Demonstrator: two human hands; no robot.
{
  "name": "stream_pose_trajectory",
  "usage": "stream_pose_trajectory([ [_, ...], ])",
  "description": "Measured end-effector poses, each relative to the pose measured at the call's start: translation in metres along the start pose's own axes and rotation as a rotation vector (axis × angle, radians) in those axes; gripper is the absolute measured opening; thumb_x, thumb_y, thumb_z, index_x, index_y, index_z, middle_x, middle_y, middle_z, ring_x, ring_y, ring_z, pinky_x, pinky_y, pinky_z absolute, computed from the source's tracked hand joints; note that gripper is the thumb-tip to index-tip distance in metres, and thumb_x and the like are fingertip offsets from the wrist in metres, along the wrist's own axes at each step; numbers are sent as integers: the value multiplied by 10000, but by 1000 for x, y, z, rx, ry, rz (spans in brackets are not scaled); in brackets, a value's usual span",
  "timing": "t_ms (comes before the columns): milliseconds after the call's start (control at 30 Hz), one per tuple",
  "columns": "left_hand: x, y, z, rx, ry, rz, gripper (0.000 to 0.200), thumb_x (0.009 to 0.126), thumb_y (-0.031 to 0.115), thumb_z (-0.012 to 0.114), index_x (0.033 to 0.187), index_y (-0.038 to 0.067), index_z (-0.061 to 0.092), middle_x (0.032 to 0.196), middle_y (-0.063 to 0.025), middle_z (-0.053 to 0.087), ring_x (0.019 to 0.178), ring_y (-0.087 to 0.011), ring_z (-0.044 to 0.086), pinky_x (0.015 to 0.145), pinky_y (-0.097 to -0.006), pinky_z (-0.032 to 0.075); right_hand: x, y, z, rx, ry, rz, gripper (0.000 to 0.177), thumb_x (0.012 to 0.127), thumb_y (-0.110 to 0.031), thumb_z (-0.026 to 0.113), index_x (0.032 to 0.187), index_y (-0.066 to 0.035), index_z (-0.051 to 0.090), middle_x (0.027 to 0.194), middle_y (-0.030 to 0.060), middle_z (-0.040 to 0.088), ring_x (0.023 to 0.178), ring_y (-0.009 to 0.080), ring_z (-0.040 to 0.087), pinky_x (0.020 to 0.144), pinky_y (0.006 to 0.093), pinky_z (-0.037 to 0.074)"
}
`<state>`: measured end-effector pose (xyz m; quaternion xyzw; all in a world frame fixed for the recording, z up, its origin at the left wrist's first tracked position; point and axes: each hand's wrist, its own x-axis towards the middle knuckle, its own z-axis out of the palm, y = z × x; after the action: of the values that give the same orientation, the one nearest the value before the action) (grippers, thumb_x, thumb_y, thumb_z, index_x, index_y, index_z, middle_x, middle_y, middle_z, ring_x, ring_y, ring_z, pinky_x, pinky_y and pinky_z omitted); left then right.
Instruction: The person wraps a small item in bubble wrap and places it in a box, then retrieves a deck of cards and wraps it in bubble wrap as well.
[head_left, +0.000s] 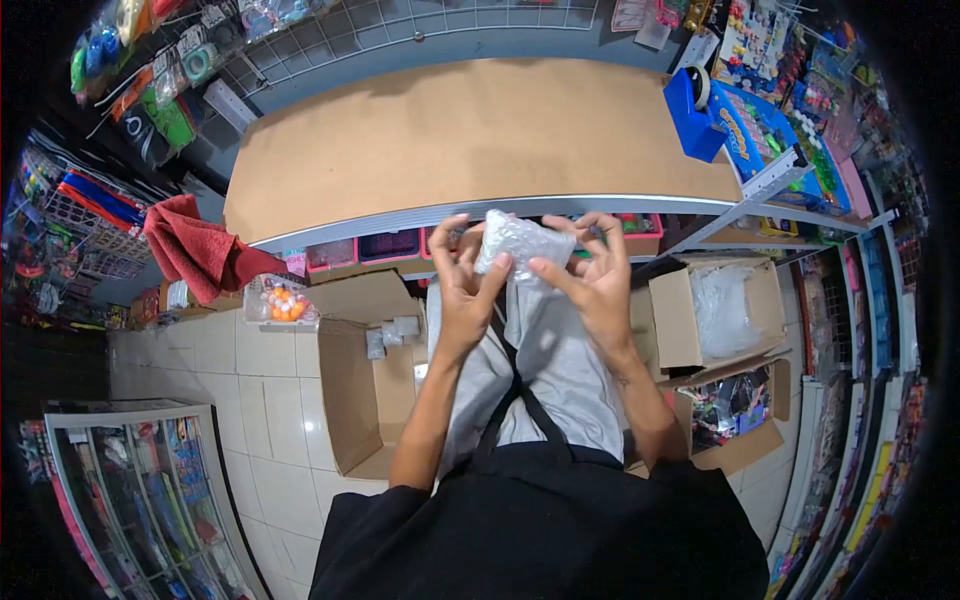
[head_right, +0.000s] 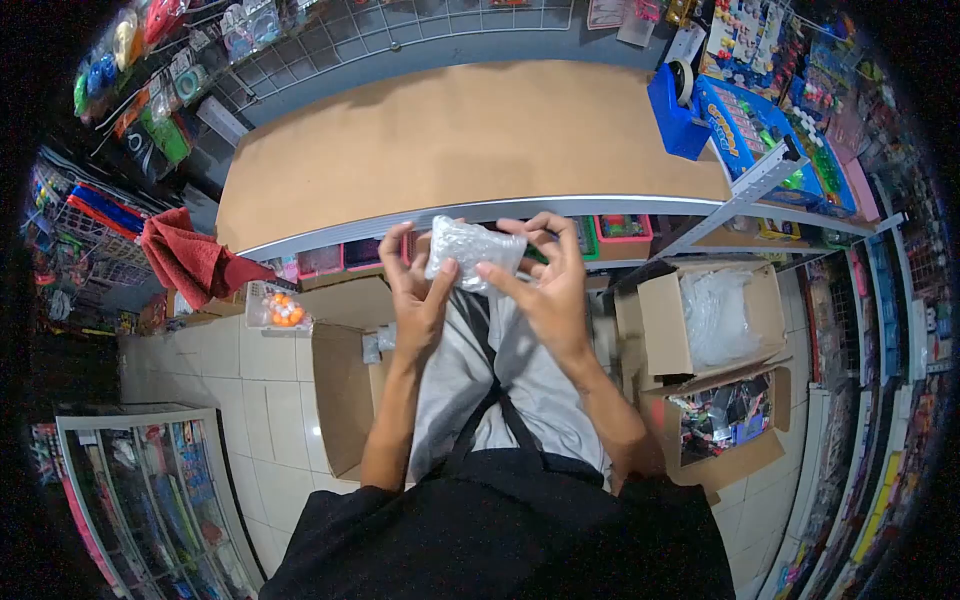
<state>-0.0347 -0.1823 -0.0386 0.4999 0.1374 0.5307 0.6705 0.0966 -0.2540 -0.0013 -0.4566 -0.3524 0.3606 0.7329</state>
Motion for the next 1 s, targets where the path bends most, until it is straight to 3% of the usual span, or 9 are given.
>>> stream_pose_trajectory([
  [100, 8, 10, -10, 110, -237, 28, 424, 934, -20, 591, 1315, 67, 426, 1294, -109, 479, 1200, -198, 497, 941, -339, 487, 10, -5, -11, -9, 23, 23, 510, 753, 48, 795, 1143, -20, 475, 1095, 138, 591, 966, 163, 644, 813, 268, 568],
  [133, 15, 17, -13, 284, -257, -10, 322, 892, 38, 675, 1204, 64, 599, 1277, -90, 507, 1107, -171, 544, 815, -283, 517, 13, -11, -13, -51, 2, 49, 497, 754, 44, 797, 1134, -15, 483, 1087, 134, 592, 964, 162, 644, 808, 265, 568],
  [267, 38, 31, -14, 749, -369, 127, 427, 811, 190, 775, 1225, 156, 673, 1220, -91, 581, 944, -160, 592, 631, -238, 472, 28, -17, -14, -113, -51, 41, 410, 795, 28, 771, 1139, 20, 546, 1074, 112, 614, 968, 138, 642, 804, 240, 555],
  [400, 60, 29, -10, 775, -408, 127, 513, 827, 216, 759, 1320, 171, 622, 1226, -119, 595, 1017, -214, 612, 750, -308, 506, 44, -20, -14, -84, -99, 27, 351, 861, -1, 715, 1173, 40, 561, 1124, 123, 626, 1030, 146, 627, 870, 250, 533],
  [500, 73, 33, -4, 816, -482, 115, 497, 836, 91, 747, 1311, 50, 606, 1244, -120, 581, 1110, -186, 580, 786, -264, 521, 52, -6, -18, -79, -111, 15, 338, 905, -24, 668, 1210, 48, 542, 1177, 133, 617, 1081, 157, 607, 916, 264, 514],
  [700, 105, 10, -19, 725, -501, 75, 524, 815, 125, 776, 1297, 8, 605, 1271, -148, 578, 1181, -231, 541, 998, -320, 419, 76, 10, -34, -117, -178, -23, 353, 915, -43, 659, 1234, 38, 530, 1195, 107, 603, 1096, 161, 596, 951, 291, 491],
  [833, 138, 14, -35, 872, -417, 86, 515, 824, 141, 762, 1304, 36, 609, 1258, -148, 588, 1164, -239, 548, 994, -328, 422, 108, -37, -70, -464, 92, -228, 230, 913, -95, 662, 1112, 14, 624, 1053, 81, 666, 1021, 145, 630, 899, 299, 491],
  [900, 152, 2, -52, 873, -409, 82, 504, 820, 130, 760, 1295, 38, 616, 1239, -153, 592, 1148, -245, 556, 981, -328, 429, 139, -63, -117, -826, 294, -516, 170, 900, -122, 669, 1023, -5, 670, 1000, 83, 684, 957, 157, 650, 838, 292, 502],
  [1000, 154, 6, -47, 915, -396, 54, 494, 817, 131, 758, 1282, 35, 624, 1219, -156, 595, 1137, -251, 560, 969, -334, 437, 183, -91, -195, -1128, 429, -513, 222, 908, -218, 655, 940, -5, 709, 905, 135, 715, 841, 266, 686, 775, 361, 521],
])
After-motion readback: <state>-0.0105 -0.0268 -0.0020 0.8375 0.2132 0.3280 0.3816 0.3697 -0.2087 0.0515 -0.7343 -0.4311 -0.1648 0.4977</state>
